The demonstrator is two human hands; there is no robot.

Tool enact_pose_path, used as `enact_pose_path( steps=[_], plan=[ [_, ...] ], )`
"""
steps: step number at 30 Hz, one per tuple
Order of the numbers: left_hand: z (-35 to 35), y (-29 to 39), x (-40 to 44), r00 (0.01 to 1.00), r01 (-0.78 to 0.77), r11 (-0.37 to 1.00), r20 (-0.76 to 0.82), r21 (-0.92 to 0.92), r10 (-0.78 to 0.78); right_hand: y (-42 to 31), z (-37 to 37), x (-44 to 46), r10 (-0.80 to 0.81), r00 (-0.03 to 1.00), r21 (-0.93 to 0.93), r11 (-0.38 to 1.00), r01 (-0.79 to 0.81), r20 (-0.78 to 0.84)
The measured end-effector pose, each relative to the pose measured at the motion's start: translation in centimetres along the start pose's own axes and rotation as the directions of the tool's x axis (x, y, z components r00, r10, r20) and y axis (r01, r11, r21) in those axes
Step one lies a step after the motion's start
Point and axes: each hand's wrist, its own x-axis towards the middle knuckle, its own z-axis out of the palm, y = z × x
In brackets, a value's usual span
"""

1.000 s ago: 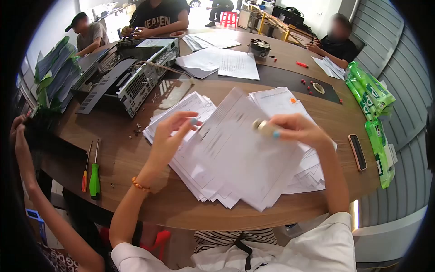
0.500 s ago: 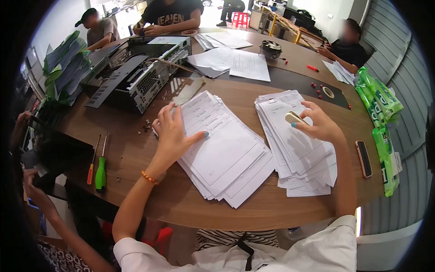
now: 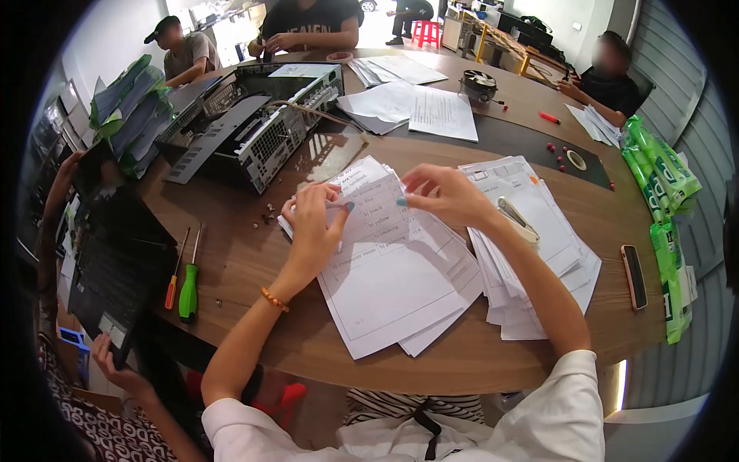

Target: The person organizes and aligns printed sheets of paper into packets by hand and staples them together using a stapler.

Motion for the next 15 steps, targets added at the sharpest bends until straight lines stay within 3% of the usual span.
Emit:
enact_pose_path(
  steps=[2, 3, 6, 8, 9, 11, 15],
  plan=[
    [-0.1, 0.2, -0.1, 0.999, -0.031, 0.981, -0.003, 0.189, 0.032, 1.0, 1.3, 0.9, 0.004, 0.993, 0.103, 0.995, -0.016, 0.114],
    [-0.5, 0.5, 0.0, 0.999, -0.031, 0.98, -0.003, 0.195, 0.032, 0.8, 1.4, 1.0, -0.001, 0.994, 0.108, 0.994, -0.012, 0.114],
    [-1.6, 1.2, 0.2, 0.993, -0.077, 0.962, 0.106, 0.261, 0.051, 0.2, 1.2, 1.0, -0.05, 0.984, 0.0, 0.999, 0.051, 0.169],
    [-1.8, 0.7, 0.3, 0.964, -0.077, 0.99, 0.264, 0.118, 0.043, 0.1, 0.4, 1.3, -0.092, 0.967, -0.002, 0.995, 0.095, 0.236],
    [-1.8, 0.8, 0.3, 0.964, -0.072, 0.99, 0.262, 0.118, 0.039, 0.0, 0.0, 1.6, -0.093, 0.966, -0.002, 0.995, 0.097, 0.24],
    [-1.8, 1.0, 0.4, 0.981, 0.061, 0.994, 0.187, -0.088, -0.044, -0.4, -0.6, 2.1, -0.058, 0.951, -0.029, 0.997, 0.07, 0.303],
    [-1.1, 0.4, 0.5, 0.985, 0.031, 0.992, 0.171, -0.125, -0.009, -0.9, -0.8, 2.7, -0.174, 0.911, 0.097, 0.984, 0.148, 0.373]
  ],
)
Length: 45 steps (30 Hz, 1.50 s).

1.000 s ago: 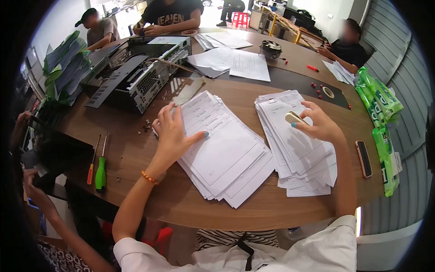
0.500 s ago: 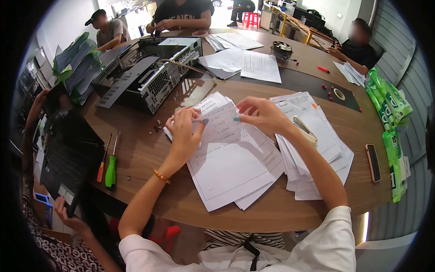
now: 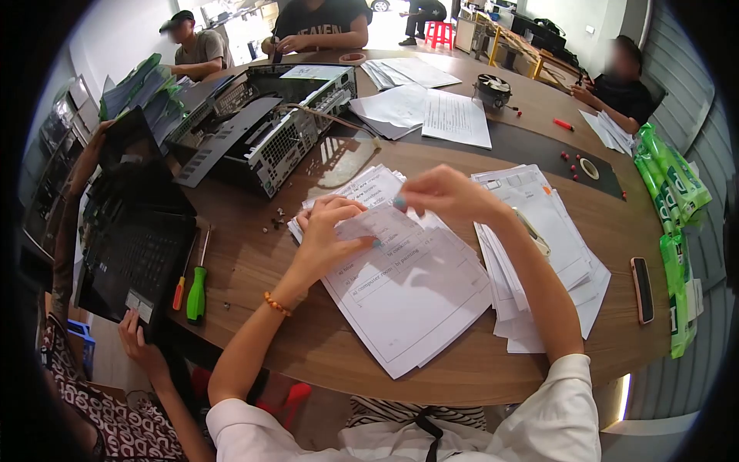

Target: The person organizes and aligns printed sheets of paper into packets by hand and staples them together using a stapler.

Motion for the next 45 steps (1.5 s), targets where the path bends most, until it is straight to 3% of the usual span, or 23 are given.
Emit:
enact_pose_path(
  steps=[2, 3, 4, 6, 9, 14, 17, 19, 20, 22, 23, 25, 26, 28, 30, 32, 34, 35, 38, 41, 43, 44, 45],
  plan=[
    [0.0, -0.6, 0.3, 0.996, 0.017, 0.993, 0.087, -0.118, -0.007, 2.0, -0.1, 0.8, 0.132, 0.952, 0.262, 0.963, -0.058, -0.277],
    [0.1, -0.8, 0.2, 0.996, 0.016, 0.993, 0.091, -0.118, -0.006, 2.6, 0.1, 0.9, 0.203, 0.893, 0.218, 0.968, -0.122, -0.402],
    [0.1, -1.0, 0.3, 0.995, 0.035, 0.991, 0.102, -0.133, -0.021, 3.1, 0.5, 0.8, 0.203, 0.891, 0.218, 0.968, -0.122, -0.405],
    [0.1, -0.9, 0.5, 0.993, 0.049, 0.989, 0.116, -0.142, -0.033, 3.9, 2.0, 0.4, 0.289, 0.9, -0.085, 0.939, -0.332, -0.325],
    [-0.1, -0.7, 0.4, 0.99, 0.064, 0.99, 0.133, -0.122, -0.048, 4.5, 2.7, 0.5, 0.344, 0.857, 0.026, 0.932, -0.362, -0.383],
    [-0.4, -0.8, 0.9, 1.0, 0.001, 0.954, -0.004, -0.3, -0.002, 5.8, 2.8, 0.6, 0.389, 0.825, 0.179, 0.921, -0.346, -0.41],
    [-0.6, -0.2, 1.0, 0.999, 0.035, 0.936, -0.002, -0.349, -0.038, 5.7, 2.3, 0.4, 0.325, 0.843, 0.184, 0.945, -0.271, -0.427],
    [-0.6, -0.4, 1.0, 1.0, 0.017, 0.951, 0.005, -0.309, -0.017, 5.2, 2.1, 0.1, 0.081, 0.814, -0.187, 0.956, -0.227, -0.575],
    [-0.5, -0.5, 1.0, 1.0, 0.0, 0.963, 0.008, -0.271, 0.003, 4.9, 2.1, 0.0, 0.082, 0.815, -0.188, 0.955, -0.228, -0.573],
    [-0.4, -0.4, 1.0, 0.998, -0.036, 0.973, -0.053, -0.229, 0.025, 3.6, 2.0, -0.2, -0.129, 0.743, -0.441, 0.865, -0.239, -0.656],
    [-0.3, -0.4, 1.0, 0.992, -0.073, 0.981, -0.112, -0.181, 0.053, 3.2, 1.8, -0.2, -0.131, 0.745, -0.442, 0.865, -0.236, -0.654],
    [-0.3, 0.1, 1.0, 0.98, -0.127, 0.986, -0.169, -0.106, 0.108, 2.6, 1.4, 0.1, -0.108, 0.902, -0.003, 0.993, 0.117, -0.417],
    [-0.2, 0.4, 1.0, 0.961, -0.179, 0.983, -0.218, -0.033, 0.168, 2.7, 1.4, 0.1, -0.107, 0.903, 0.0, 0.993, 0.117, -0.417],
    [-0.5, 0.9, 1.1, 0.955, -0.231, 0.972, -0.201, -0.043, 0.218, 2.8, 1.4, 0.2, -0.018, 0.993, 0.14, 0.99, 0.034, -0.113],
    [-0.6, 0.8, 1.0, 0.945, -0.283, 0.958, -0.188, -0.053, 0.269, 2.6, 1.2, -0.2, 0.067, 0.997, 0.249, 0.967, -0.053, -0.047],
    [-0.7, 0.0, 0.7, 0.996, -0.079, 0.975, 0.031, -0.209, 0.088, 2.6, 1.3, -0.1, 0.144, 0.989, 0.348, 0.926, -0.145, 0.03],
    [-0.1, 0.1, 0.5, 0.998, -0.067, 0.962, -0.021, -0.265, 0.063, 3.4, 1.9, 0.5, 0.216, 0.865, 0.226, 0.966, -0.124, -0.453],
    [0.2, 0.3, 0.4, 0.997, -0.059, 0.946, -0.069, -0.319, 0.038, 3.8, 2.4, 0.4, 0.163, 0.828, 0.042, 0.985, -0.167, -0.537],
    [0.4, 1.0, 0.5, 0.99, -0.072, 0.915, -0.138, -0.396, 0.019, 4.9, 4.3, 0.5, 0.22, 0.803, -0.028, 0.959, -0.282, -0.554],
    [0.1, -0.3, 0.4, 0.992, -0.102, 0.968, -0.101, -0.229, 0.081, 5.2, 3.4, 0.3, 0.332, 0.794, 0.141, 0.942, -0.303, -0.509],
    [-0.1, -0.1, 0.4, 0.993, -0.094, 0.958, -0.092, -0.27, 0.072, 5.5, 3.0, 0.3, 0.394, 0.779, 0.243, 0.918, -0.312, -0.488],
    [-0.2, 0.0, 0.5, 0.995, -0.086, 0.947, -0.083, -0.311, 0.063, 5.7, 3.2, 0.3, 0.393, 0.779, 0.243, 0.919, -0.312, -0.489],
    [-0.2, -0.1, 0.5, 0.994, -0.087, 0.947, -0.083, -0.31, 0.065, 5.7, 3.4, 0.3, 0.255, 0.741, 0.1, 0.964, -0.248, -0.622]
  ],
)
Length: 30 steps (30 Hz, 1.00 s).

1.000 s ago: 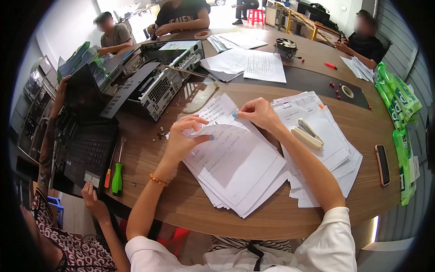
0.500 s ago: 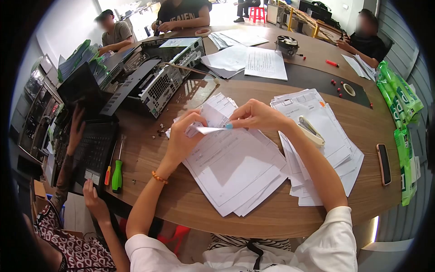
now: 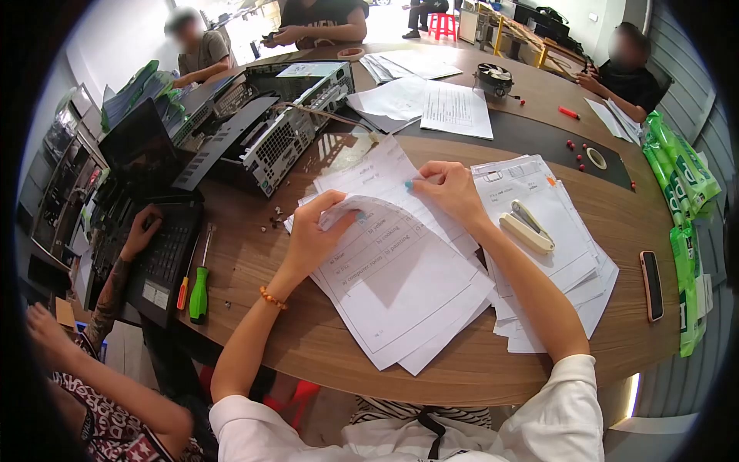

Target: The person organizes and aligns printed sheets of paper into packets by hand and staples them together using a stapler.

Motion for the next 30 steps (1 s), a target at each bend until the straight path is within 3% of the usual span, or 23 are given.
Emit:
enact_pose_path(
  steps=[1, 3, 5, 6, 7, 8, 9, 10, 11, 13, 14, 16, 21, 23, 30],
  plan=[
    [0.0, -0.2, 0.1, 1.0, -0.004, 1.0, -0.011, 0.005, 0.005, 0.0, 0.1, 0.0, -0.147, 0.981, -0.086, 0.987, 0.137, -0.127],
    [-0.1, -0.1, 0.2, 1.0, -0.008, 1.0, -0.023, 0.012, 0.008, -0.4, -0.3, 0.2, -0.15, 0.986, -0.101, 0.985, 0.143, -0.07],
    [0.0, 0.5, 0.3, 0.972, -0.181, 0.975, -0.13, 0.125, 0.197, -1.3, -1.0, 0.3, -0.152, 0.988, -0.116, 0.982, 0.149, -0.012],
    [-0.1, 1.0, 0.5, 0.972, -0.182, 0.975, -0.131, 0.125, 0.198, -1.9, -1.5, 0.3, -0.229, 0.961, 0.05, 0.973, 0.224, 0.154],
    [-0.4, 1.6, 0.8, 0.943, -0.241, 0.912, -0.143, 0.331, 0.301, -2.4, -1.9, 0.3, -0.324, 0.897, 0.225, 0.938, 0.263, 0.3],
    [-0.5, 1.6, 0.8, 0.926, -0.265, 0.864, -0.137, 0.429, 0.352, -2.6, -2.3, 0.4, -0.324, 0.897, 0.225, 0.938, 0.263, 0.3],
    [-0.6, 1.5, 0.8, 0.907, -0.281, 0.805, -0.13, 0.523, 0.401, -2.8, -2.5, 0.4, -0.307, 0.835, 0.234, 0.947, 0.22, 0.456],
    [-0.7, 0.6, 0.6, 0.96, -0.222, 0.928, -0.098, 0.301, 0.261, -2.8, -2.6, 0.5, -0.285, 0.748, 0.235, 0.956, 0.176, 0.599],
    [-0.7, 0.1, 0.4, 0.991, -0.125, 0.99, -0.03, 0.067, 0.127, -2.7, -2.4, 0.5, -0.284, 0.749, 0.236, 0.956, 0.174, 0.599],
    [-0.5, 0.5, 0.0, 0.992, -0.122, 0.99, 0.051, 0.07, 0.118, -2.3, -1.7, 0.7, -0.104, 0.897, 0.427, 0.898, -0.101, 0.43],
    [-0.4, 0.7, -0.1, 0.985, -0.12, 0.99, 0.13, 0.073, 0.11, -1.8, -1.3, 0.7, -0.104, 0.897, 0.426, 0.899, -0.101, 0.43],
    [-0.2, 0.7, -0.2, 0.979, -0.152, 0.986, 0.145, 0.07, 0.141, -1.0, -0.5, 0.2, -0.083, 0.99, -0.018, 0.996, 0.086, 0.117],
    [-0.1, 0.9, -0.2, 0.978, -0.18, 0.979, 0.122, 0.092, 0.168, -0.6, -0.1, -0.2, 0.026, 0.989, 0.016, 0.999, -0.029, 0.143],
    [-0.1, 0.9, -0.1, 0.983, -0.152, 0.985, 0.113, 0.082, 0.143, 0.0, -0.7, 0.3, 0.166, 0.964, 0.116, 0.974, -0.193, 0.206],
    [-0.1, 0.7, -0.1, 0.986, -0.135, 0.99, 0.109, 0.049, 0.129, 0.4, -0.5, 0.7, 0.163, 0.971, 0.038, 0.984, -0.172, 0.178]
  ],
)
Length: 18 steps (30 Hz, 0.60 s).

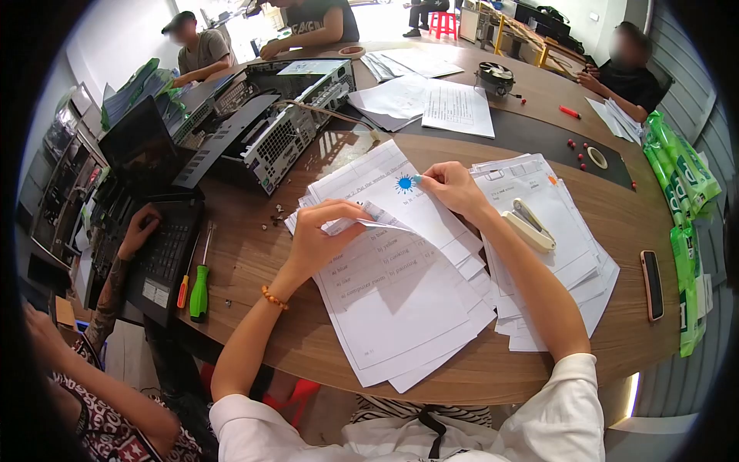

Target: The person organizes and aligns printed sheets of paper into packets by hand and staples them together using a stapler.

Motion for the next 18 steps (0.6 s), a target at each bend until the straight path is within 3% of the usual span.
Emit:
enact_pose_path(
  steps=[4, 6, 7, 9, 10, 12, 13, 15, 16, 18],
  plan=[
    [0.0, 0.1, 0.1, 1.0, -0.004, 1.0, -0.004, -0.009, 0.004, -0.3, -0.1, -0.2, -0.04, 0.999, -0.095, 0.995, 0.036, -0.037],
    [0.0, 0.2, 0.1, 1.0, 0.003, 1.0, -0.007, -0.008, -0.003, -0.7, -0.3, -0.7, -0.294, 0.938, -0.412, 0.889, 0.198, -0.183],
    [0.0, 0.1, 0.1, 1.0, -0.006, 1.0, -0.016, 0.021, 0.007, -0.8, -0.3, -0.8, -0.293, 0.938, -0.412, 0.889, 0.197, -0.183],
    [0.0, 0.0, 0.2, 1.0, -0.014, 0.999, -0.026, 0.05, 0.016, -1.0, -0.4, -0.8, -0.569, 0.769, -0.596, 0.737, 0.319, -0.291],
    [0.0, 0.0, 0.4, 0.996, -0.054, 0.995, -0.062, 0.08, 0.059, -1.1, -0.6, -0.7, -0.569, 0.769, -0.596, 0.737, 0.32, -0.291],
    [0.0, -0.1, 0.6, 0.99, -0.092, 0.99, -0.097, 0.112, 0.103, -1.3, -1.2, -0.2, -0.418, 0.888, -0.227, 0.899, 0.374, -0.192],
    [0.0, -0.1, 0.6, 0.986, -0.096, 0.989, -0.127, 0.109, 0.11, -1.5, -1.4, -0.3, -0.418, 0.888, -0.227, 0.899, 0.374, -0.192],
    [0.0, -0.2, 0.5, 0.981, -0.099, 0.989, -0.158, 0.107, 0.116, -1.7, -1.7, -0.3, -0.365, 0.926, -0.028, 0.931, 0.364, -0.095],
    [0.0, -0.2, 0.4, 0.979, -0.042, 0.997, -0.195, 0.057, 0.053, -1.7, -1.8, -0.2, -0.365, 0.926, -0.028, 0.931, 0.364, -0.095],
    [0.1, 0.0, 0.4, 0.973, 0.014, 1.0, -0.23, 0.005, -0.012, -1.8, -1.9, -0.1, -0.376, 0.919, 0.145, 0.922, 0.359, 0.119]
  ],
)
